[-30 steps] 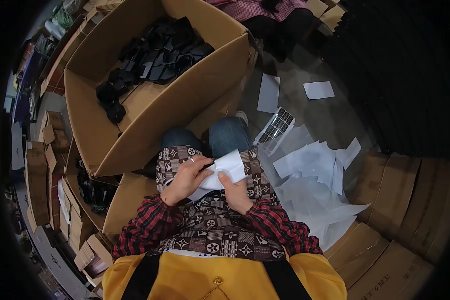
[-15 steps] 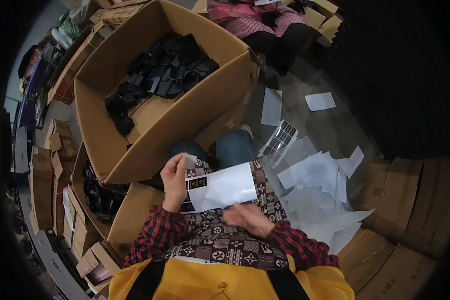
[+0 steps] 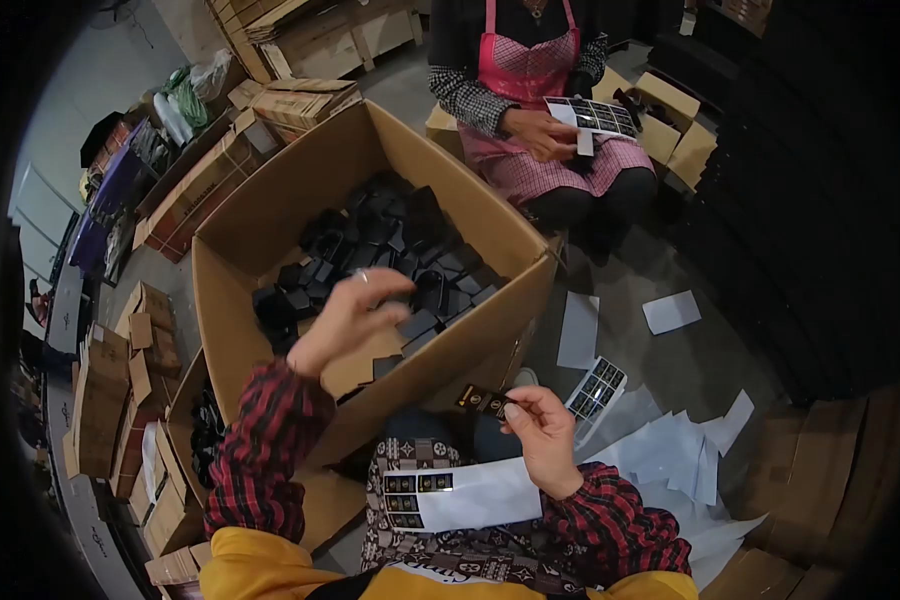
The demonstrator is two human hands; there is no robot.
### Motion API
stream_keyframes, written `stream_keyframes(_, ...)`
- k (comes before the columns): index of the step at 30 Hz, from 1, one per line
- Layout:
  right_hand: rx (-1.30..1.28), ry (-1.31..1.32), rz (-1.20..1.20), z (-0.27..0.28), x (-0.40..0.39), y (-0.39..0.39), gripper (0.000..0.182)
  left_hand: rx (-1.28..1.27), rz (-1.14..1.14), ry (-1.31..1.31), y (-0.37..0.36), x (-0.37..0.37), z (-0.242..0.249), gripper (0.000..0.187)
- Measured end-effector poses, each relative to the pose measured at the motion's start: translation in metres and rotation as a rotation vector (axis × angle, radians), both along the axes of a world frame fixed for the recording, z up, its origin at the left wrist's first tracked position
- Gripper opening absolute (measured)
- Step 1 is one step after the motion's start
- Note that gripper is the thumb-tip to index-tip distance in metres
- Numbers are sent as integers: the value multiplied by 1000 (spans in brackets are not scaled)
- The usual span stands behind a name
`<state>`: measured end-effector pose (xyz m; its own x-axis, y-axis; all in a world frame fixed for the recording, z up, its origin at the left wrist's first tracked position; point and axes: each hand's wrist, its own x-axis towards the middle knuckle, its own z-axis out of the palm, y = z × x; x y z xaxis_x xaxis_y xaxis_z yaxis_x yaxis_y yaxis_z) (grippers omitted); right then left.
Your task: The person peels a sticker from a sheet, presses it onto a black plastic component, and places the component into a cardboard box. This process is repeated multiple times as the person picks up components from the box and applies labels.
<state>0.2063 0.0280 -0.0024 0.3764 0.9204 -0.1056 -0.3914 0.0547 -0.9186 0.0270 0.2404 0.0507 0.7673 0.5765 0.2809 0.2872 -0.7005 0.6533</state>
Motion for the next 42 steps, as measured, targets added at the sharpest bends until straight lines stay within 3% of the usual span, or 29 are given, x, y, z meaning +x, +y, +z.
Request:
stream_keyframes(1, 24, -25, 12, -2, 2, 5, 16, -135, 339, 12, 51, 1, -32, 24)
stream_keyframes(2, 57, -49, 19, -5, 4, 11, 18, -114, 616, 199, 96, -2, -72, 29)
stream_keyframes(4, 65, -5, 50, -4, 4, 22, 33, -72, 808, 435, 151, -15, -177, 36)
stream_keyframes(6, 19, 70, 98, -1, 11, 28, 43, -67, 694, 572, 158, -7, -211, 38)
stream_keyframes(7, 17, 71, 88, -2, 18, 32, 43, -2, 697, 511, 155, -4, -216, 29)
stream_keyframes(8, 37, 248, 110, -1, 25, 37, 41, 24, 740, 471, 162, -7, -213, 26)
stream_keyframes(9, 59, 428, 134, 2, 29, 40, 38, 52, 785, 432, 167, -11, -193, 22)
stream_keyframes(10, 64, 432, 130, 7, 30, 45, 38, 203, 773, 337, 163, -10, -150, 19)
stream_keyframes(11, 185, 450, 103, 15, 29, 50, 33, -303, 798, 129, 136, 3, -82, 16)
stream_keyframes(13, 425, 477, 52, 35, 23, 59, 25, -380, 625, 35, 86, 15, -4, 12)
stream_keyframes(15, 621, -41, 33, 42, 12, 66, 29, -435, 442, 5, 20, 33, 49, 16)
stream_keyframes(17, 699, -675, -83, 42, 7, 68, 45, -393, 297, 41, -30, 41, 60, 25)
stream_keyframes(18, 656, -851, -98, 56, 3, 62, 52, -315, 260, 24, -49, 42, 55, 28)
stream_keyframes(20, 547, -1084, -34, 59, -3, 46, 73, -541, 249, 136, -84, 46, 56, 32)
stream_keyframes(21, 536, -1074, -85, 52, -4, 39, 77, -317, 230, 197, -100, 46, 60, 32)
stream_keyframes(23, 494, -999, -137, 39, -2, 18, 88, -807, 139, 60, -117, 42, 46, 30)
stream_keyframes(24, 468, -720, -94, 32, 0, 11, 90, -969, 104, 8, -130, 38, 57, 33)
stream_keyframes(26, 384, -61, -20, 40, 2, -6, 96, -795, 120, -241, -145, 26, 22, 39)
stream_keyframes(27, 374, -63, -27, 37, 3, -12, 96, -635, 35, -233, -158, 23, 16, 42)
stream_keyframes(29, 418, 211, 209, 28, 2, -22, 97, -908, -51, -566, -183, 27, 4, 42)
stream_keyframes(30, 383, 191, 266, 32, 0, -27, 99, -1074, -18, -611, -187, 20, -3, 38)
stream_keyframes(34, 336, 236, 347, 11, -3, -27, 95, -1189, -37, -723, -201, 12, -18, 30)
stream_keyframes(37, 235, -231, -202, 9, 4, -23, 44, -1179, 115, -725, -199, 9, -31, 27)
stream_keyframes(42, 81, -118, -7, 25, -17, -55, 17, -1062, 210, -538, -197, 7, -42, 27)
